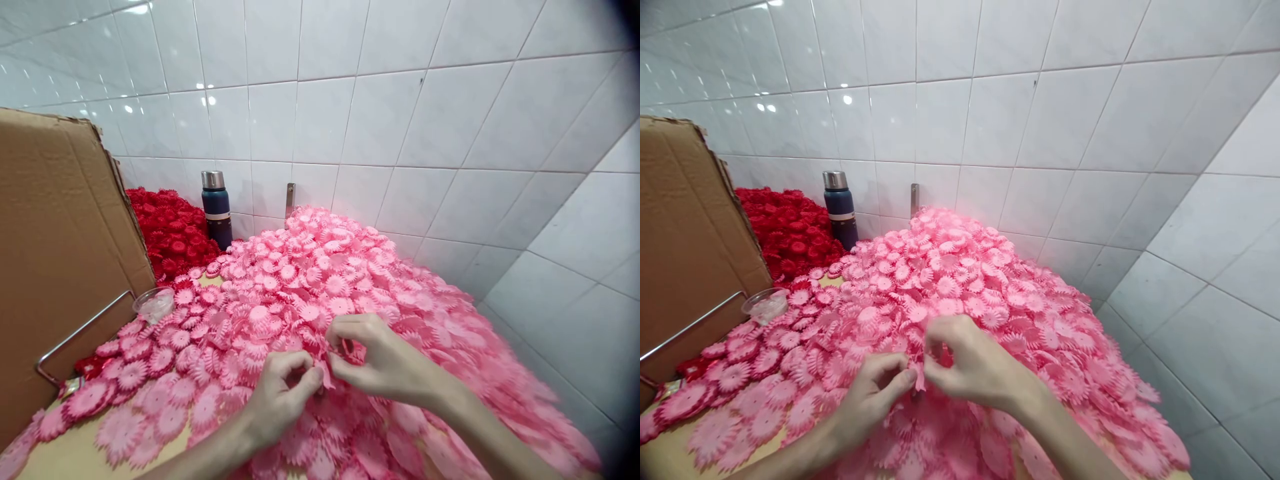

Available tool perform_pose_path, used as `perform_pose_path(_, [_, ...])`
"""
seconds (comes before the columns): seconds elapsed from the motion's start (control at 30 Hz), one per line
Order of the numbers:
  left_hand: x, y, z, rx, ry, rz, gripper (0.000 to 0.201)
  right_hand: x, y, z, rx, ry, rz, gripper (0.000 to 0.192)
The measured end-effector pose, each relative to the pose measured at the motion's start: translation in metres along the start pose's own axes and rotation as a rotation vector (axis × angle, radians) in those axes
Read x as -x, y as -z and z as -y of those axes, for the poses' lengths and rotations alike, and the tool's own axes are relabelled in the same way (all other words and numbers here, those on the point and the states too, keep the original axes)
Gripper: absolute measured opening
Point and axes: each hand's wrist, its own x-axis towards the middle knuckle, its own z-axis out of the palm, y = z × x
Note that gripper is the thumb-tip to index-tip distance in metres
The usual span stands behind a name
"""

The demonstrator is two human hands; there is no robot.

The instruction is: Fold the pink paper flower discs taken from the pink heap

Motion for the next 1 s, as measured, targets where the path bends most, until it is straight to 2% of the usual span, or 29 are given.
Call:
perform_pose_path(0.1, [-0.003, 0.0, 0.002, 0.022, 0.035, -0.04, 0.032, 0.001, -0.007, 0.003, 0.164, 0.015, -0.004, 0.021])
perform_pose_path(0.2, [-0.004, 0.0, 0.003, 0.06, 0.048, -0.074, 0.033, 0.0, -0.006, 0.002, 0.191, 0.022, -0.031, 0.022])
perform_pose_path(0.37, [0.0, -0.002, -0.001, 0.146, 0.007, -0.06, 0.033, -0.001, 0.008, -0.003, -0.068, 0.01, -0.154, 0.022])
perform_pose_path(0.6, [0.004, 0.001, -0.006, 0.136, -0.073, -0.091, 0.034, -0.001, 0.016, 0.002, -0.416, -0.045, -0.203, 0.023])
perform_pose_path(0.77, [-0.002, 0.004, 0.005, 0.028, -0.083, -0.116, 0.032, 0.002, 0.013, 0.009, -0.33, -0.014, -0.118, 0.016])
perform_pose_path(0.83, [-0.005, 0.004, 0.007, 0.088, -0.047, -0.097, 0.018, 0.004, 0.011, 0.014, -0.234, 0.018, -0.056, 0.014])
perform_pose_path(0.9, [-0.006, 0.003, 0.005, 0.163, -0.052, -0.06, 0.006, 0.006, 0.008, 0.018, -0.111, 0.069, 0.029, 0.018])
perform_pose_path(0.93, [-0.006, 0.002, 0.004, 0.174, -0.071, -0.042, 0.011, 0.007, 0.006, 0.019, -0.054, 0.089, 0.062, 0.022])
perform_pose_path(1.0, [-0.006, 0.001, 0.003, 0.092, -0.114, -0.03, 0.008, 0.007, 0.003, 0.021, 0.023, 0.108, 0.097, 0.028])
